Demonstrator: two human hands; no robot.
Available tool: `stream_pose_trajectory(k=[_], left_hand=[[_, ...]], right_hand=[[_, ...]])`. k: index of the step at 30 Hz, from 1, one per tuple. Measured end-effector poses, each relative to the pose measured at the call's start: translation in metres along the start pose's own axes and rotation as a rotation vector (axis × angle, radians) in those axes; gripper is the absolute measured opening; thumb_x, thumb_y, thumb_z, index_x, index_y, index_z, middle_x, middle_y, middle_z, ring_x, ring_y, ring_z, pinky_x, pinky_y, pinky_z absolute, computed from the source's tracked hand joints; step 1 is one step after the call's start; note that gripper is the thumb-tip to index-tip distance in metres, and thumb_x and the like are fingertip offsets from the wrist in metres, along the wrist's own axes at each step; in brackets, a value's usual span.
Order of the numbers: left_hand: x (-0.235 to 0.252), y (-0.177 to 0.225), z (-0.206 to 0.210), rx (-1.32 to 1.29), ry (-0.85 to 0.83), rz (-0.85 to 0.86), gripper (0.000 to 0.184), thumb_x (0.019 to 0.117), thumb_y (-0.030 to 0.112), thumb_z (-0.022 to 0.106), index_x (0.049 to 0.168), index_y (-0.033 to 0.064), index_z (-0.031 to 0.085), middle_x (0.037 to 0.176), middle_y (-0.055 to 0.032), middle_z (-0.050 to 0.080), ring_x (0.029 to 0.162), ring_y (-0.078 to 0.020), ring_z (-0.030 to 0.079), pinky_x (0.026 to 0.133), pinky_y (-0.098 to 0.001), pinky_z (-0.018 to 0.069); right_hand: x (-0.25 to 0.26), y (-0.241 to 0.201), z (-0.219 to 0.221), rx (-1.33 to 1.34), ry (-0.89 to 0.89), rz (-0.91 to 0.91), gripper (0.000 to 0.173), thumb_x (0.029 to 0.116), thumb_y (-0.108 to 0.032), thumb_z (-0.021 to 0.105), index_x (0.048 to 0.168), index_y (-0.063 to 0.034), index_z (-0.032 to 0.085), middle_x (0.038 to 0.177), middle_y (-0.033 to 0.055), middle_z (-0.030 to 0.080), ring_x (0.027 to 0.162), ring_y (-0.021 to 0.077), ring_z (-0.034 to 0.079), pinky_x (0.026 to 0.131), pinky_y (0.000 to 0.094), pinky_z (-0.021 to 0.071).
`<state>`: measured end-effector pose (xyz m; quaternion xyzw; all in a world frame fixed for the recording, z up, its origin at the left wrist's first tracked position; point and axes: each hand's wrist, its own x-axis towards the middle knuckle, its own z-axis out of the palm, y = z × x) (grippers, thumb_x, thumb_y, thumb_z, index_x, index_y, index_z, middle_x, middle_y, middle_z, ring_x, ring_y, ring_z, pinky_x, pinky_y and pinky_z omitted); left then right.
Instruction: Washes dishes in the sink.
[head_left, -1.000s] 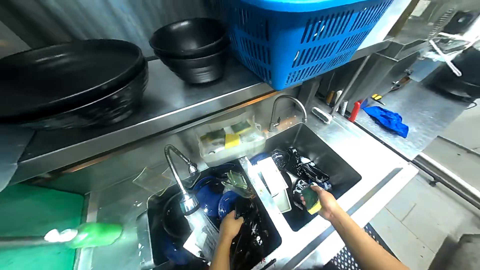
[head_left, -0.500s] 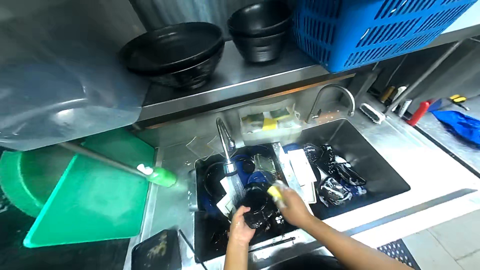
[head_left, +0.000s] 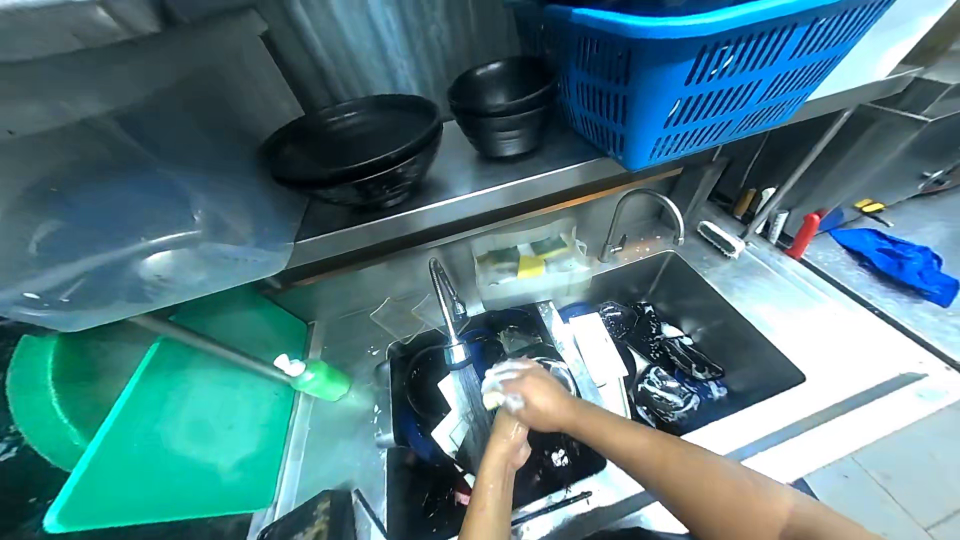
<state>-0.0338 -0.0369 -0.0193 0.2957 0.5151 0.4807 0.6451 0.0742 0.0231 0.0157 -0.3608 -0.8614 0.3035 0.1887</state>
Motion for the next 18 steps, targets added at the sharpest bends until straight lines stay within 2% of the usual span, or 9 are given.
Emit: stream_pose_trajectory(k=[2, 4, 7, 9, 11, 13, 15, 16, 18], left_hand=[[0.008, 0.007, 0.004, 0.071, -0.027, 0.028, 0.037, 0.0917, -0.002, 0.06, 0.128, -0.0032, 0.054, 0.114, -0.0118, 0.066, 0.106, -0.0153, 0.065, 0.093, -0.0344, 0.0557], [0.011, 0.007, 0.009, 0.098, -0.074, 0.034, 0.061, 0.0754, -0.005, 0.065, 0.135, -0.002, 0.049, 0.123, -0.0132, 0.065, 0.112, -0.0173, 0.064, 0.094, -0.035, 0.0551], [0.015, 0.016, 0.013, 0.156, -0.085, 0.057, 0.068, 0.0714, -0.004, 0.066, 0.137, -0.0018, 0.048, 0.127, -0.0134, 0.064, 0.116, -0.0168, 0.062, 0.096, -0.0339, 0.0543], [0.02, 0.023, 0.007, 0.077, -0.116, 0.038, 0.064, 0.0749, -0.004, 0.067, 0.137, -0.0019, 0.049, 0.126, -0.0139, 0.065, 0.116, -0.0188, 0.063, 0.097, -0.0366, 0.0548], [0.022, 0.02, -0.004, -0.18, -0.177, 0.031, 0.057, 0.0757, -0.004, 0.062, 0.131, -0.0014, 0.049, 0.112, -0.0162, 0.068, 0.101, -0.0226, 0.069, 0.086, -0.0413, 0.0595], [0.021, 0.015, -0.013, -0.537, -0.233, 0.032, 0.031, 0.0758, 0.003, 0.057, 0.106, 0.0041, 0.06, 0.089, -0.0134, 0.072, 0.08, -0.0228, 0.072, 0.07, -0.042, 0.0613], [0.022, 0.019, -0.016, -0.734, -0.227, 0.014, 0.022, 0.0822, 0.021, 0.051, 0.092, 0.008, 0.066, 0.083, -0.0109, 0.073, 0.077, -0.0221, 0.073, 0.068, -0.0428, 0.0612], [0.021, 0.022, -0.013, -0.738, -0.181, -0.012, 0.031, 0.0905, 0.029, 0.043, 0.093, 0.0081, 0.065, 0.082, -0.0114, 0.073, 0.076, -0.0228, 0.073, 0.067, -0.0433, 0.0616], [0.022, 0.022, -0.005, -0.648, -0.108, -0.075, 0.039, 0.1082, 0.034, 0.033, 0.117, 0.0045, 0.058, 0.093, -0.017, 0.071, 0.083, -0.0275, 0.073, 0.073, -0.0468, 0.0621]], right_hand=[[0.003, 0.012, -0.012, 0.012, 0.022, 0.016, 0.033, 0.1016, -0.021, 0.054, 0.13, -0.0176, 0.071, 0.142, 0.0013, 0.063, 0.144, 0.0193, 0.047, 0.125, 0.0469, 0.0291], [0.004, 0.035, -0.022, -0.008, 0.133, 0.249, 0.037, 0.1036, -0.022, 0.051, 0.137, -0.0185, 0.065, 0.142, 0.0044, 0.062, 0.138, 0.0231, 0.052, 0.12, 0.0502, 0.0378], [0.002, 0.054, -0.027, 0.034, 0.347, 0.495, 0.039, 0.1061, -0.023, 0.048, 0.142, -0.0178, 0.061, 0.147, 0.0082, 0.058, 0.139, 0.0281, 0.052, 0.117, 0.0537, 0.0409], [-0.005, 0.042, -0.017, 0.017, 0.357, 0.408, 0.042, 0.1033, -0.018, 0.047, 0.143, -0.0137, 0.06, 0.153, 0.007, 0.053, 0.147, 0.0246, 0.043, 0.123, 0.0492, 0.034], [-0.019, 0.023, -0.001, -0.011, 0.326, 0.227, 0.04, 0.1029, -0.017, 0.048, 0.139, -0.013, 0.064, 0.151, 0.0046, 0.056, 0.148, 0.0211, 0.041, 0.125, 0.0449, 0.0322], [-0.032, 0.009, 0.013, -0.042, 0.285, 0.083, 0.037, 0.1035, -0.015, 0.049, 0.136, -0.0128, 0.067, 0.148, 0.0043, 0.059, 0.146, 0.0208, 0.044, 0.123, 0.0438, 0.0347], [-0.044, 0.003, 0.018, -0.123, 0.214, 0.011, 0.034, 0.1051, -0.017, 0.048, 0.133, -0.0139, 0.067, 0.148, 0.0043, 0.059, 0.146, 0.0211, 0.045, 0.123, 0.0438, 0.0361], [-0.054, 0.004, 0.021, -0.169, 0.18, -0.012, 0.034, 0.1054, -0.017, 0.049, 0.134, -0.0145, 0.066, 0.149, 0.0047, 0.058, 0.147, 0.0222, 0.044, 0.122, 0.0446, 0.0361], [-0.076, 0.01, 0.023, -0.238, 0.13, -0.068, 0.032, 0.1044, -0.014, 0.051, 0.132, -0.0135, 0.067, 0.149, 0.007, 0.057, 0.147, 0.0263, 0.043, 0.122, 0.0478, 0.0365]])
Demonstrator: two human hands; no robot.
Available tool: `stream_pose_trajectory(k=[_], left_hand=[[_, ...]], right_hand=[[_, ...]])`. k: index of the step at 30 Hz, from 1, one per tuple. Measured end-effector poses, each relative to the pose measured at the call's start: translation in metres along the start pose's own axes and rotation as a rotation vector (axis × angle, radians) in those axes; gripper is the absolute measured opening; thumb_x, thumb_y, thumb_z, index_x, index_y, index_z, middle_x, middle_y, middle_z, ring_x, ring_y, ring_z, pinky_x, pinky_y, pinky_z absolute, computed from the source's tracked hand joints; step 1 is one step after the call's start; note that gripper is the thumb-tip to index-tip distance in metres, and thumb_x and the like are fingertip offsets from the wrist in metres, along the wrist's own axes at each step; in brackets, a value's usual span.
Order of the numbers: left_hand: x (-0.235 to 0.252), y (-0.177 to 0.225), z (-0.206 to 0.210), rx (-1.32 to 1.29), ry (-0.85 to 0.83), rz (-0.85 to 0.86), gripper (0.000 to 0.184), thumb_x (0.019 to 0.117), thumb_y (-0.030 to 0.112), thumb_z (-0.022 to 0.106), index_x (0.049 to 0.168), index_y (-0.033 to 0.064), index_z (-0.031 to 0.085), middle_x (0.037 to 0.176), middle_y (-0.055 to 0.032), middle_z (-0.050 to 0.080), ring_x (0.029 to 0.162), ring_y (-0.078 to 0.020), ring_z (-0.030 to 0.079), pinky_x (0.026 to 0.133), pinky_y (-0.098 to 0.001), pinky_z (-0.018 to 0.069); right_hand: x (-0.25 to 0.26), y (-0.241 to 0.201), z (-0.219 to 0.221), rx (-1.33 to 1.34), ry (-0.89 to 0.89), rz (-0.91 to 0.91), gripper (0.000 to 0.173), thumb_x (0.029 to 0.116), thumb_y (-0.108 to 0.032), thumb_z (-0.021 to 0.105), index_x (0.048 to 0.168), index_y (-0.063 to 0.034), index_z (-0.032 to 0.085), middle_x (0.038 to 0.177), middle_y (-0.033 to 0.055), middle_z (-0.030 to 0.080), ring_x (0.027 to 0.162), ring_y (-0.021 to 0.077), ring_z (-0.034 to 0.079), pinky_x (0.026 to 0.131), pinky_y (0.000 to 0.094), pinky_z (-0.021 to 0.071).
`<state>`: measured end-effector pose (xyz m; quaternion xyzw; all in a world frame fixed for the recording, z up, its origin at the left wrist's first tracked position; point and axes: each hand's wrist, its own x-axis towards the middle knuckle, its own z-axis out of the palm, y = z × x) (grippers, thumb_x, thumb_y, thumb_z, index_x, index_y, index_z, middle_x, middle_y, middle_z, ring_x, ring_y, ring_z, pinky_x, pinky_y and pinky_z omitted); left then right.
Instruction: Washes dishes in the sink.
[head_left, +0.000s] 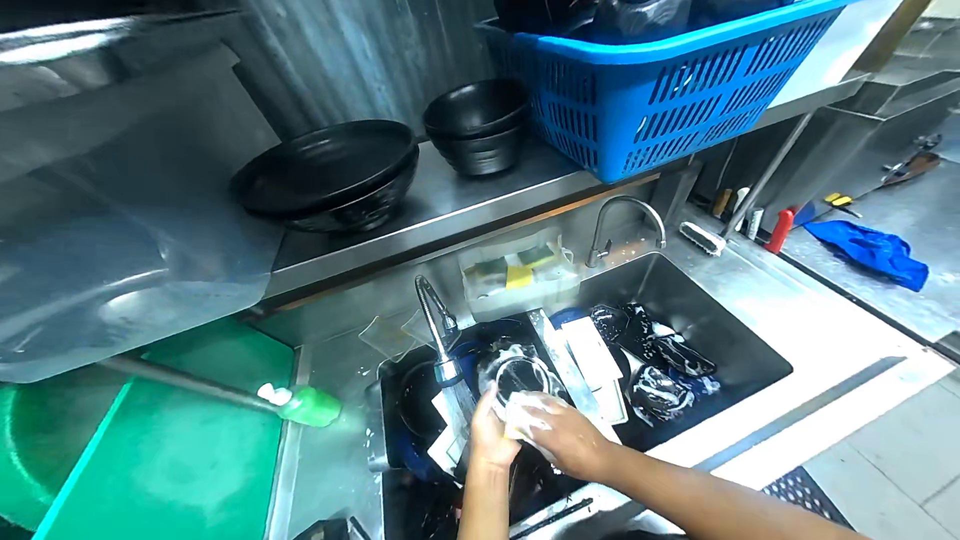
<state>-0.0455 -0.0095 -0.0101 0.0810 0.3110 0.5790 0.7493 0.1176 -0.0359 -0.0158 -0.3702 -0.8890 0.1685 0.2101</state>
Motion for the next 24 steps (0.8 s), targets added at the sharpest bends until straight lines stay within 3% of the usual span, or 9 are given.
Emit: stream_pose_trajectory(k=[2, 4, 7, 11, 13, 16, 18, 21, 24], left_hand=[[0.007, -0.009, 0.0, 0.089, 0.096, -0.019, 0.031, 0.1094, 0.021, 0.04, 0.134, 0.0036, 0.046, 0.102, -0.0217, 0.068, 0.088, -0.0314, 0.071, 0.076, -0.0503, 0.0612], [0.01, -0.016, 0.002, 0.09, 0.128, 0.009, 0.037, 0.1059, 0.011, 0.046, 0.142, 0.0052, 0.041, 0.115, -0.0233, 0.065, 0.099, -0.0339, 0.069, 0.083, -0.0533, 0.0597], [0.011, -0.021, 0.01, 0.027, 0.141, 0.031, 0.039, 0.1028, 0.008, 0.046, 0.142, 0.0053, 0.042, 0.122, -0.0254, 0.063, 0.107, -0.0384, 0.067, 0.086, -0.0586, 0.0577], [0.018, -0.019, 0.037, -0.098, 0.272, 0.075, 0.029, 0.103, 0.015, 0.043, 0.128, 0.0034, 0.052, 0.114, -0.0232, 0.064, 0.101, -0.0361, 0.067, 0.083, -0.0584, 0.0573], [0.027, -0.017, 0.042, -0.108, 0.326, 0.126, 0.027, 0.1038, 0.017, 0.043, 0.126, 0.0038, 0.052, 0.112, -0.0205, 0.063, 0.099, -0.0325, 0.066, 0.083, -0.054, 0.0574], [0.034, -0.021, 0.039, -0.083, 0.366, 0.126, 0.03, 0.1063, 0.024, 0.044, 0.128, 0.0046, 0.052, 0.111, -0.0179, 0.064, 0.096, -0.0276, 0.067, 0.08, -0.0485, 0.0583], [0.03, -0.025, 0.039, -0.059, 0.372, 0.102, 0.032, 0.1072, 0.024, 0.046, 0.133, 0.0046, 0.051, 0.117, -0.0181, 0.063, 0.103, -0.028, 0.066, 0.086, -0.0495, 0.0575], [0.023, -0.036, 0.044, -0.077, 0.307, 0.054, 0.033, 0.1075, 0.021, 0.046, 0.136, 0.0041, 0.05, 0.123, -0.02, 0.064, 0.11, -0.0313, 0.066, 0.092, -0.0527, 0.0565], [0.02, -0.046, 0.046, -0.138, 0.234, -0.026, 0.034, 0.1088, 0.029, 0.043, 0.134, 0.0067, 0.052, 0.12, -0.017, 0.066, 0.11, -0.0288, 0.067, 0.092, -0.0496, 0.0571]], right_hand=[[-0.018, 0.015, -0.004, -0.05, -0.028, -0.039, 0.031, 0.1026, -0.012, 0.054, 0.13, -0.0127, 0.068, 0.149, 0.0079, 0.058, 0.148, 0.0281, 0.042, 0.122, 0.0488, 0.0356], [-0.025, 0.033, -0.012, -0.039, -0.005, 0.025, 0.031, 0.1023, -0.011, 0.053, 0.129, -0.011, 0.069, 0.147, 0.0087, 0.059, 0.147, 0.0281, 0.043, 0.123, 0.0487, 0.0343], [-0.015, 0.051, -0.022, 0.058, 0.137, 0.346, 0.037, 0.1049, -0.016, 0.046, 0.136, -0.01, 0.065, 0.147, 0.0082, 0.059, 0.145, 0.0242, 0.046, 0.123, 0.0446, 0.0356], [-0.002, 0.031, -0.013, 0.148, 0.321, 0.602, 0.039, 0.1019, -0.014, 0.048, 0.137, -0.0062, 0.064, 0.147, 0.0122, 0.058, 0.144, 0.026, 0.047, 0.121, 0.0435, 0.0379], [-0.009, 0.013, -0.001, 0.076, 0.271, 0.493, 0.037, 0.1015, -0.014, 0.049, 0.132, -0.0043, 0.067, 0.145, 0.0124, 0.06, 0.146, 0.0287, 0.045, 0.122, 0.0466, 0.0353], [-0.017, 0.007, -0.002, -0.116, 0.235, 0.193, 0.032, 0.1031, -0.017, 0.052, 0.129, -0.0143, 0.07, 0.145, 0.0035, 0.061, 0.148, 0.0276, 0.043, 0.122, 0.0524, 0.0352], [-0.009, 0.015, -0.016, -0.106, 0.272, 0.26, 0.033, 0.1006, -0.019, 0.053, 0.127, -0.0156, 0.072, 0.143, 0.0022, 0.063, 0.146, 0.0254, 0.045, 0.122, 0.0533, 0.0346], [0.03, 0.025, -0.062, 0.26, 0.409, 0.681, 0.037, 0.1001, -0.015, 0.049, 0.132, -0.008, 0.067, 0.14, 0.0102, 0.063, 0.138, 0.0242, 0.053, 0.117, 0.0475, 0.0416], [0.059, 0.027, -0.084, 0.99, 0.673, 0.808, 0.036, 0.1099, -0.031, 0.045, 0.139, -0.0136, 0.057, 0.136, 0.0087, 0.063, 0.122, 0.0211, 0.06, 0.101, 0.0472, 0.0518]])
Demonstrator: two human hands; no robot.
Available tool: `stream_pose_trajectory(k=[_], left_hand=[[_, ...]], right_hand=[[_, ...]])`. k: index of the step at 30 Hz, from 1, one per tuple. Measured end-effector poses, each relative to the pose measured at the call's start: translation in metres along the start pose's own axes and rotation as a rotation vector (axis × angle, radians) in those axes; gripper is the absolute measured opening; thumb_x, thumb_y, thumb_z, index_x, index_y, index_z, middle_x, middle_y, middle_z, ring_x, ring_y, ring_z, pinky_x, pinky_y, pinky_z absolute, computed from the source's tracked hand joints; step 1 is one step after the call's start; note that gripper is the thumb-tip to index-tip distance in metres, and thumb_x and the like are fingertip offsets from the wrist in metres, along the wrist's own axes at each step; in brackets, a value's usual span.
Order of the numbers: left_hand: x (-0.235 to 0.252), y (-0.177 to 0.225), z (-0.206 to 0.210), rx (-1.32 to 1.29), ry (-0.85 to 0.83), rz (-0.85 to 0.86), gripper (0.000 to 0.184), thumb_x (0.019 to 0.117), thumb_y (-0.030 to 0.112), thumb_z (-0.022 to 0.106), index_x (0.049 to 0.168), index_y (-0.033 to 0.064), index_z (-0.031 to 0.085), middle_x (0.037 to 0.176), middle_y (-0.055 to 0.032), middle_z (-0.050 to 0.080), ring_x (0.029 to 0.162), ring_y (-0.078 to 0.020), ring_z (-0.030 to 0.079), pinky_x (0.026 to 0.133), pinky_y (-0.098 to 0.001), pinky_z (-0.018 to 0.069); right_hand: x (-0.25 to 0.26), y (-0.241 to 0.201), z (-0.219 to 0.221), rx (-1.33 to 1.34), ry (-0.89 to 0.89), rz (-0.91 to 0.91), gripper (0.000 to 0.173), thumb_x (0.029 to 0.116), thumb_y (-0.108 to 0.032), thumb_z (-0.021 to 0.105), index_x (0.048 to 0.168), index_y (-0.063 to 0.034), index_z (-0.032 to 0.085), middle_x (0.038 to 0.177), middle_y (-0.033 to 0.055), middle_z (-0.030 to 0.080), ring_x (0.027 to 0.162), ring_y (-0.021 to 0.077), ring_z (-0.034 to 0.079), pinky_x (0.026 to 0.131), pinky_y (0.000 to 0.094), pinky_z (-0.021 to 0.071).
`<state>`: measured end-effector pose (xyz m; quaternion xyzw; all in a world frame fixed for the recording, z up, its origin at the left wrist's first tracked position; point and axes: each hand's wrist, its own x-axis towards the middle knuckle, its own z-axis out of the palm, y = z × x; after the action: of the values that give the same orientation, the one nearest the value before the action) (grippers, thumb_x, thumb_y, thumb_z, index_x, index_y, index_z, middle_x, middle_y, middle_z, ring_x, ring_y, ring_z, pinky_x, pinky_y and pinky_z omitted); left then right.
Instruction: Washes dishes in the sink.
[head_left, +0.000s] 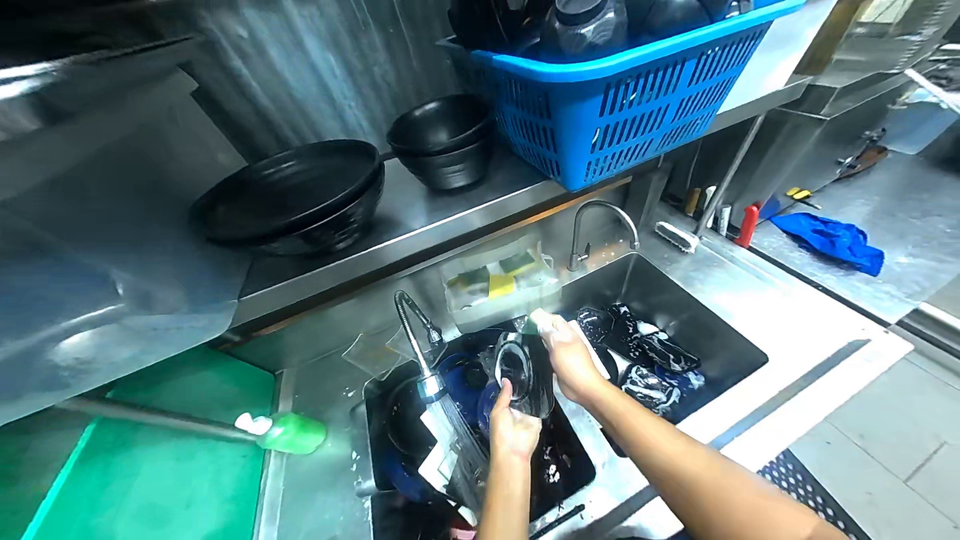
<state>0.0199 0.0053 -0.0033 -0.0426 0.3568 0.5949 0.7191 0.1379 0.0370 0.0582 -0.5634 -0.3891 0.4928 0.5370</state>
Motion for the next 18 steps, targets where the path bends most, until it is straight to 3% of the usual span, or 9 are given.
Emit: stream_pose_trajectory(k=[2, 5, 9, 11, 12, 14, 15, 17, 18], left_hand=[[0.004, -0.002, -0.001, 0.008, -0.033, -0.035, 0.038, 0.1094, 0.036, 0.041, 0.13, 0.0074, 0.055, 0.115, -0.0153, 0.068, 0.104, -0.0264, 0.069, 0.088, -0.0461, 0.0591], [-0.012, 0.004, 0.01, 0.17, 0.022, 0.008, 0.041, 0.1111, 0.038, 0.03, 0.121, 0.0068, 0.056, 0.1, -0.0102, 0.068, 0.088, -0.0183, 0.068, 0.073, -0.0375, 0.0585], [-0.096, 0.031, 0.053, 0.552, -0.003, 0.125, 0.04, 0.1117, 0.008, 0.023, 0.141, -0.0068, 0.045, 0.129, -0.0174, 0.058, 0.111, -0.0146, 0.057, 0.099, -0.0274, 0.0467], [-0.073, 0.016, 0.036, 0.317, -0.044, 0.025, 0.042, 0.1135, 0.021, 0.019, 0.132, 0.0017, 0.052, 0.115, -0.0133, 0.063, 0.099, -0.0161, 0.062, 0.088, -0.0327, 0.053], [-0.051, 0.002, 0.019, 0.168, -0.041, -0.048, 0.045, 0.1118, 0.035, 0.021, 0.114, 0.0087, 0.057, 0.094, -0.0087, 0.066, 0.081, -0.015, 0.065, 0.072, -0.034, 0.0573], [-0.026, -0.013, 0.005, -0.006, -0.028, -0.179, 0.054, 0.1069, 0.051, 0.024, 0.086, 0.0124, 0.056, 0.063, -0.0049, 0.058, 0.049, -0.0145, 0.056, 0.044, -0.0321, 0.0515], [-0.023, -0.014, 0.0, 0.004, -0.02, -0.205, 0.056, 0.1055, 0.055, 0.025, 0.087, 0.013, 0.057, 0.065, -0.0053, 0.058, 0.052, -0.0162, 0.057, 0.045, -0.0346, 0.0521], [-0.022, -0.012, -0.011, 0.088, -0.053, -0.185, 0.058, 0.1053, 0.059, 0.023, 0.113, 0.0134, 0.059, 0.096, -0.0103, 0.067, 0.085, -0.0245, 0.067, 0.07, -0.048, 0.0578], [-0.022, -0.013, -0.012, 0.122, -0.03, -0.164, 0.06, 0.1052, 0.059, 0.02, 0.119, 0.0131, 0.056, 0.102, -0.0108, 0.067, 0.092, -0.0251, 0.067, 0.074, -0.0479, 0.0573]], right_hand=[[-0.011, -0.002, 0.01, 0.237, -0.022, 0.083, 0.042, 0.1101, -0.034, 0.045, 0.147, -0.0156, 0.05, 0.142, 0.0085, 0.059, 0.128, 0.0204, 0.058, 0.105, 0.0467, 0.0509], [-0.058, 0.011, 0.029, 0.113, -0.096, 0.085, 0.046, 0.1082, -0.022, 0.044, 0.152, -0.0068, 0.043, 0.143, 0.013, 0.057, 0.129, 0.0187, 0.058, 0.108, 0.0394, 0.0499], [-0.075, 0.007, 0.044, -0.256, -0.309, -0.11, 0.051, 0.1069, -0.019, 0.042, 0.155, -0.0023, 0.041, 0.155, 0.0137, 0.049, 0.145, 0.018, 0.044, 0.123, 0.0372, 0.0325], [-0.046, -0.003, 0.049, -0.336, -0.273, -0.185, 0.051, 0.1086, -0.02, 0.039, 0.158, -0.0055, 0.038, 0.159, 0.0146, 0.043, 0.149, 0.0222, 0.04, 0.125, 0.041, 0.0308], [-0.028, -0.002, 0.05, -0.377, -0.206, -0.209, 0.051, 0.109, -0.022, 0.038, 0.158, -0.0085, 0.039, 0.161, 0.0134, 0.042, 0.149, 0.0236, 0.038, 0.125, 0.0435, 0.0309], [-0.004, 0.007, 0.05, -0.387, -0.062, -0.158, 0.052, 0.1107, -0.027, 0.035, 0.16, -0.0101, 0.036, 0.163, 0.0149, 0.038, 0.151, 0.0268, 0.036, 0.124, 0.0472, 0.0314], [-0.002, 0.014, 0.048, -0.398, -0.064, -0.092, 0.054, 0.111, -0.03, 0.033, 0.161, -0.0095, 0.031, 0.165, 0.0163, 0.034, 0.153, 0.0278, 0.033, 0.125, 0.0474, 0.0289], [-0.014, 0.023, 0.045, -0.424, -0.194, 0.043, 0.056, 0.1102, -0.029, 0.034, 0.161, -0.0082, 0.031, 0.166, 0.018, 0.03, 0.155, 0.0297, 0.028, 0.127, 0.0492, 0.0248], [-0.025, 0.025, 0.043, -0.46, -0.285, 0.092, 0.055, 0.1099, -0.029, 0.034, 0.161, -0.0102, 0.033, 0.166, 0.0163, 0.03, 0.155, 0.0293, 0.028, 0.127, 0.0512, 0.0237]])
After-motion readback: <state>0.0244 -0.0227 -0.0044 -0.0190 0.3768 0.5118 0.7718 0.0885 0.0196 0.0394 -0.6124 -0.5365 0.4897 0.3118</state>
